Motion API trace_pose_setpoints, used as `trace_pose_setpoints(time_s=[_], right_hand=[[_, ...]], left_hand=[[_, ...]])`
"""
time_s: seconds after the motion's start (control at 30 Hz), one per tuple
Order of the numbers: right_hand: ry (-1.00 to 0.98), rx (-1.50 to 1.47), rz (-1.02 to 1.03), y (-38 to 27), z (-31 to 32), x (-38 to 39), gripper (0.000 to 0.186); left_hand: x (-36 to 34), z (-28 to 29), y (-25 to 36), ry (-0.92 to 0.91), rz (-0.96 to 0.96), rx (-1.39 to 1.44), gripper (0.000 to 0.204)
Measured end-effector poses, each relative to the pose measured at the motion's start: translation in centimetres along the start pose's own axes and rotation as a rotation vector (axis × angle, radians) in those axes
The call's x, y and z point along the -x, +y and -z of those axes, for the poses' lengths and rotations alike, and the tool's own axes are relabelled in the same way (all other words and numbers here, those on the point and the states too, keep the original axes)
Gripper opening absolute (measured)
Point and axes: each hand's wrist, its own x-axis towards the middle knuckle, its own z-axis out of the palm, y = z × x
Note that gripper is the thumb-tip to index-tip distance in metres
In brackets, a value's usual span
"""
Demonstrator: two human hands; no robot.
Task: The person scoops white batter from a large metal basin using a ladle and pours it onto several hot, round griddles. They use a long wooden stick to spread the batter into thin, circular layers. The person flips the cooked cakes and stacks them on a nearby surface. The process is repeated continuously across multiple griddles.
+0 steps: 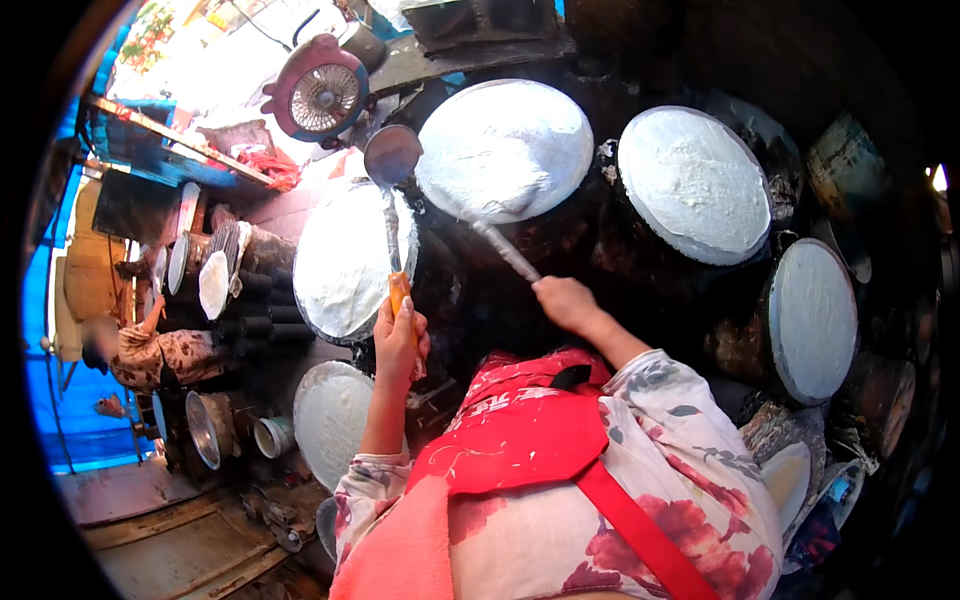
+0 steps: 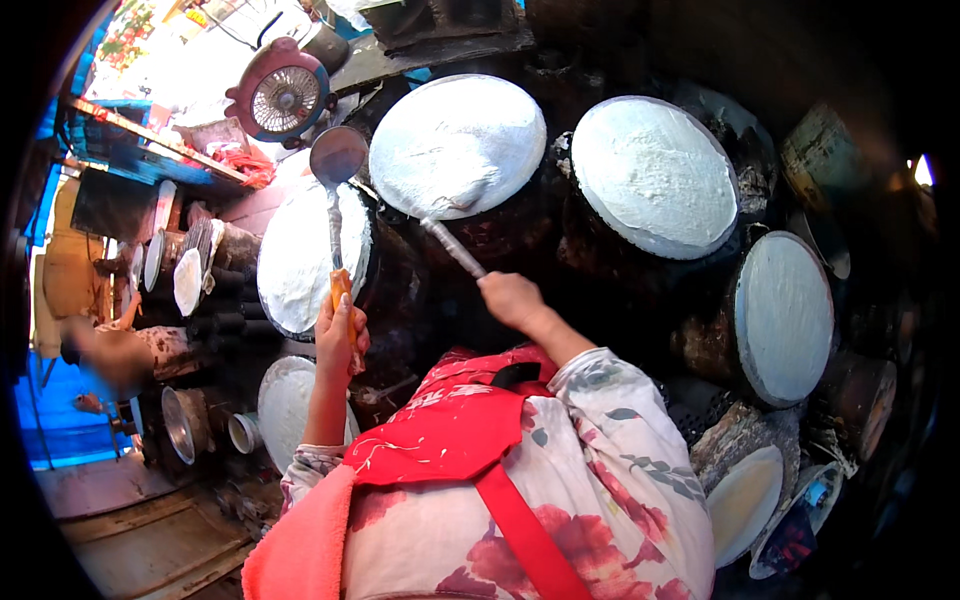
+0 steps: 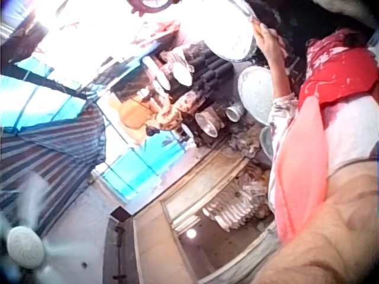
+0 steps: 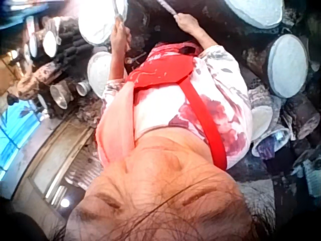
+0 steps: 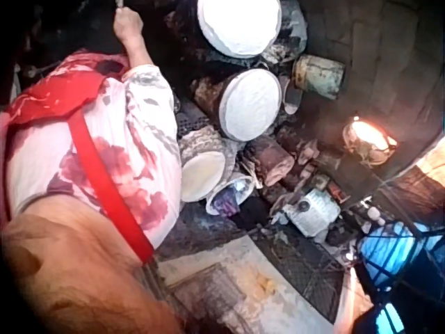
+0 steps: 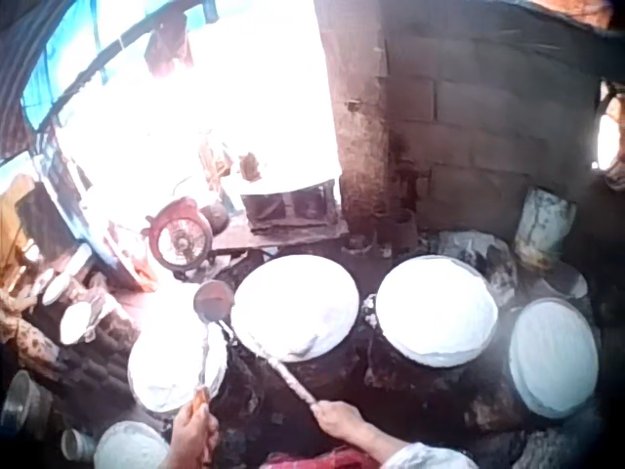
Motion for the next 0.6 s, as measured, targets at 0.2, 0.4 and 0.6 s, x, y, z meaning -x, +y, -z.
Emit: trace_pose_setpoints(time_s=[0.2, 0.4, 0.6], right_hand=[[0.027, -0.469, -0.462, 3.8, 5.8, -0.6, 0.037], [0.017, -0.089, -0.242, 8.5, 5.7, -1.4, 0.040], [-0.021, -0.099, -0.141, 7.7, 6.5, -1.7, 0.040]], left_hand=[[-0.5, -1.0, 0.0, -0.004, 0.037, 0.026, 0.034], [-1.4, -2.3, 0.3, -0.055, 0.042, -0.057, 0.033], [-2.3, -3.3, 0.2, -0.054, 0.105, -0.077, 0.035]])
